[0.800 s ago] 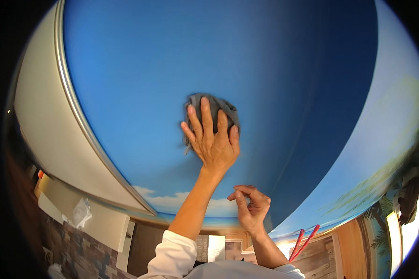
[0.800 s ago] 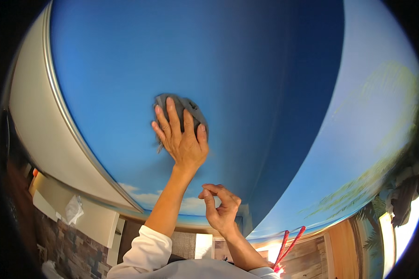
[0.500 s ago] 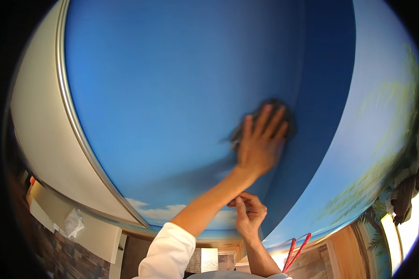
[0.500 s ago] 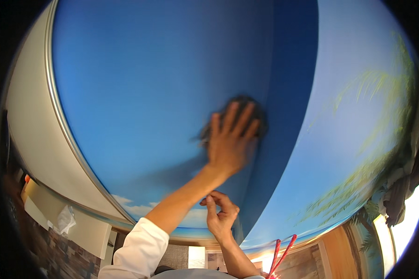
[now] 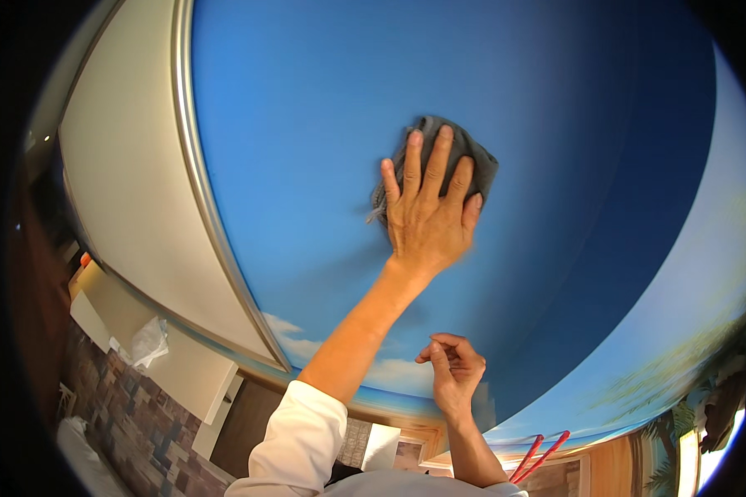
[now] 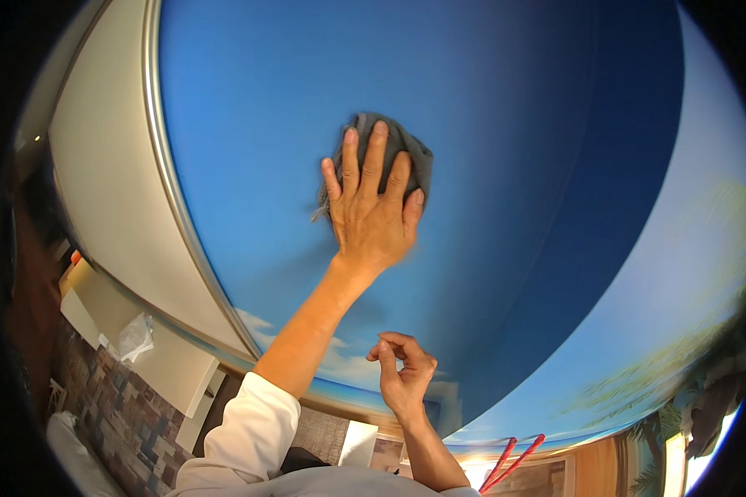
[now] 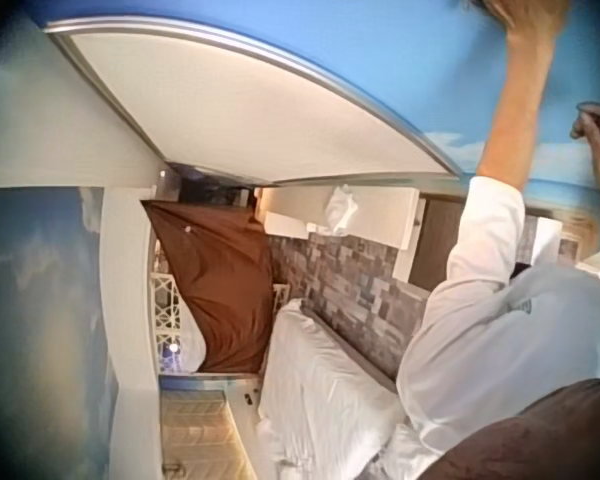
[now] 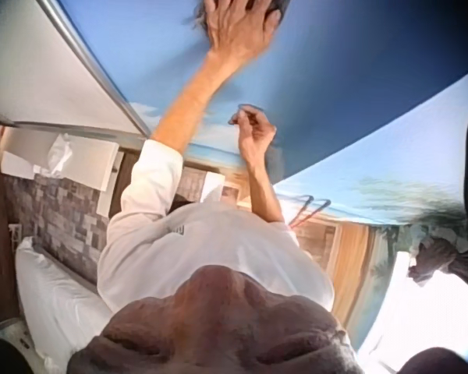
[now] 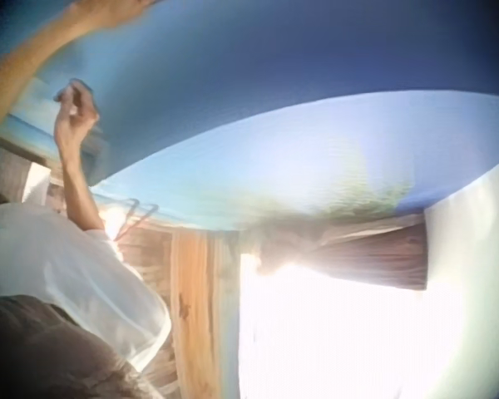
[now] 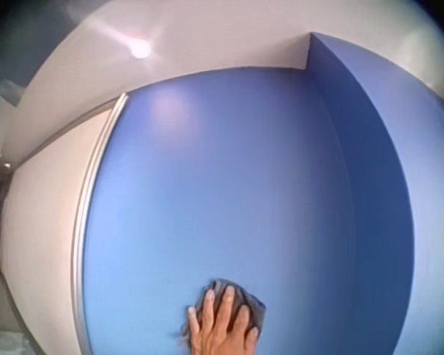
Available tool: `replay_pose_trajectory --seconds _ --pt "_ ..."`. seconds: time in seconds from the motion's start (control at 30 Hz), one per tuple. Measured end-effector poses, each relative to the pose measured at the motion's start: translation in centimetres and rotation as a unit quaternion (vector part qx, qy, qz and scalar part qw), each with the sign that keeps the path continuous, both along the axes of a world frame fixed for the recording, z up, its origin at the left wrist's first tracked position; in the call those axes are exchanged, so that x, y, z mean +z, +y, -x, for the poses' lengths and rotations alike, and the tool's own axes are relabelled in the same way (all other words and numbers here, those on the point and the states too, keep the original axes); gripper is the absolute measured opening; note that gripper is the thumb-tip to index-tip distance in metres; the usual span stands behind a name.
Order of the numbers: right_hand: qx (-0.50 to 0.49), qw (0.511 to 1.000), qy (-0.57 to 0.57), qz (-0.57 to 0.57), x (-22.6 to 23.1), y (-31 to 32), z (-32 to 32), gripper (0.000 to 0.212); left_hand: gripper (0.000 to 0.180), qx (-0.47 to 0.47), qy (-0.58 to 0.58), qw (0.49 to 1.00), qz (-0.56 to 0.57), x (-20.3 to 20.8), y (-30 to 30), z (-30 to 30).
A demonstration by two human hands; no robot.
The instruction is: The person wipes a blue ceiling mural with a gray cloth, moving in broad strokes across the sky and cloud sections. The person reaches along the ceiling edge near a white trim and continues wiping different areas of the mural.
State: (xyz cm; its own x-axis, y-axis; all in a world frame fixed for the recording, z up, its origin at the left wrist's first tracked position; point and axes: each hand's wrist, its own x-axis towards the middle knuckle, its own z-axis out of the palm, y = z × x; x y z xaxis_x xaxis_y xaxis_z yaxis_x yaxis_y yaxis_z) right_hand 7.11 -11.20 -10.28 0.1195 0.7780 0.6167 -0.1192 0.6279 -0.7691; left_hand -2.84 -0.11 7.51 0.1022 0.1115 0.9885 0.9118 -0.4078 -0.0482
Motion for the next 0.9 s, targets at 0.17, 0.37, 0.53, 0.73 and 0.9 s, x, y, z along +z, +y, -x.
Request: replay_pose_trajectory --seconds 0.17,0.37,0.53,0.73,0.9 --pt "0.033 0.997 -0.057 0.028 -0.4 0.0 2.7 0.007 0.048 0.038 -0.038 0.999 -0.011 -0.3 0.5 5.7" --pt "0.058 0.994 -0.086 0.038 -0.9 0.3 5.5 0.008 0.049 0.079 -0.072 0.994 -0.019 -0.9 0.8 13.0" --pt "0.093 0.990 -0.098 0.051 -2.2 0.9 8.3 0.008 0.057 0.085 -0.085 0.992 -0.030 -2.0 1.3 18.6" --pt "0.122 0.984 -0.100 0.082 -2.7 1.3 8.7 0.008 0.060 0.130 -0.125 0.984 -0.006 -2.7 1.5 23.2" --pt "0.119 0.983 -0.112 0.078 -3.1 1.8 9.4 0.008 0.066 0.155 -0.172 0.973 0.018 -3.3 1.7 27.4"
